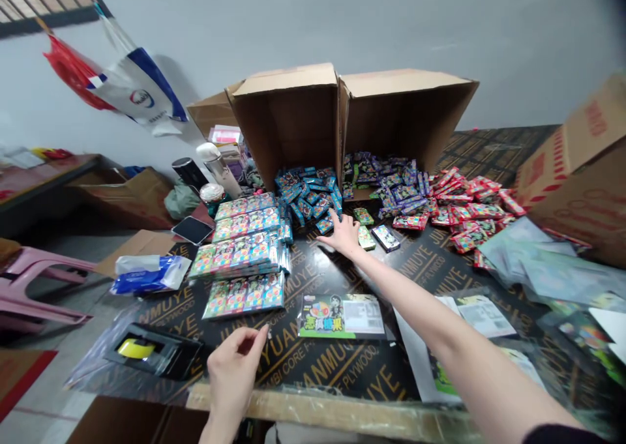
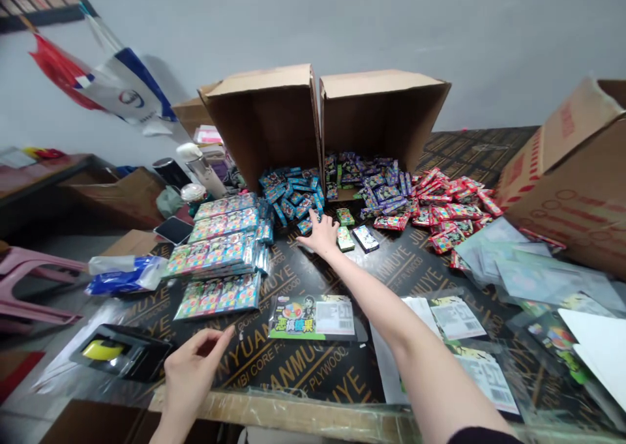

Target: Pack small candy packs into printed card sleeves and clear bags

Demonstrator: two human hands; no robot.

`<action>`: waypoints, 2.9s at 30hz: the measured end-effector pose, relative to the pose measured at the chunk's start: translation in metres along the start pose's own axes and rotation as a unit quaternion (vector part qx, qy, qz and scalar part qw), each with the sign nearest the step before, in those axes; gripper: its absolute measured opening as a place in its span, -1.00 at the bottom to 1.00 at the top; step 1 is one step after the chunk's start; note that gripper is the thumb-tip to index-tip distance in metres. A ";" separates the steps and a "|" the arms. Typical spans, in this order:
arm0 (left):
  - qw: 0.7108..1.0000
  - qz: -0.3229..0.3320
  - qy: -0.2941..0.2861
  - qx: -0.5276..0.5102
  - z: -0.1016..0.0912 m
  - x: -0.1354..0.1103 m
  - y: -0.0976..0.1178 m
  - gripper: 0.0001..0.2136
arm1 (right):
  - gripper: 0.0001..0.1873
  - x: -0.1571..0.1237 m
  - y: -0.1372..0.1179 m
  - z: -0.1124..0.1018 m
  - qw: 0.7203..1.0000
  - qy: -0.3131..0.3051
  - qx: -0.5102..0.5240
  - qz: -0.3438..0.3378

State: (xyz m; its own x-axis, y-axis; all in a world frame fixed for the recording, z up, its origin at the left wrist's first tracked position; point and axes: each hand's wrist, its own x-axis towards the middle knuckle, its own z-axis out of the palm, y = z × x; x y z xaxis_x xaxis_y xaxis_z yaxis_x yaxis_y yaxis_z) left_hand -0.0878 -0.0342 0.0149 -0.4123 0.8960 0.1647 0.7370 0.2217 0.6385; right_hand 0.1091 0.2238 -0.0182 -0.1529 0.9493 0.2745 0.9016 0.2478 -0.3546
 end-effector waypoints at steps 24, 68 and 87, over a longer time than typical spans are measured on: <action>0.924 0.303 -0.232 0.020 0.100 0.013 0.066 -0.09 | -0.22 -0.177 0.094 -0.123 0.989 -0.052 0.062 -0.124; 0.788 -0.168 -0.369 -0.462 0.100 0.001 0.115 -0.69 | 0.01 -0.161 0.039 -0.127 0.940 -0.126 0.261 -0.181; 0.916 0.265 -0.301 -0.027 0.088 0.008 0.052 -0.04 | -0.06 -0.174 0.073 -0.091 0.915 -0.220 0.244 -0.234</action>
State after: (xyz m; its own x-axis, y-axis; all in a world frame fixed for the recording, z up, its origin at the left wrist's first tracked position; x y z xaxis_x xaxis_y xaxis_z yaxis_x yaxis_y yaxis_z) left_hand -0.0056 0.0181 -0.0164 0.3779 0.9254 0.0282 0.7132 -0.3104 0.6285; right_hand 0.2383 0.0588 -0.0107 -0.7209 0.6768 0.1493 0.4240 0.6011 -0.6774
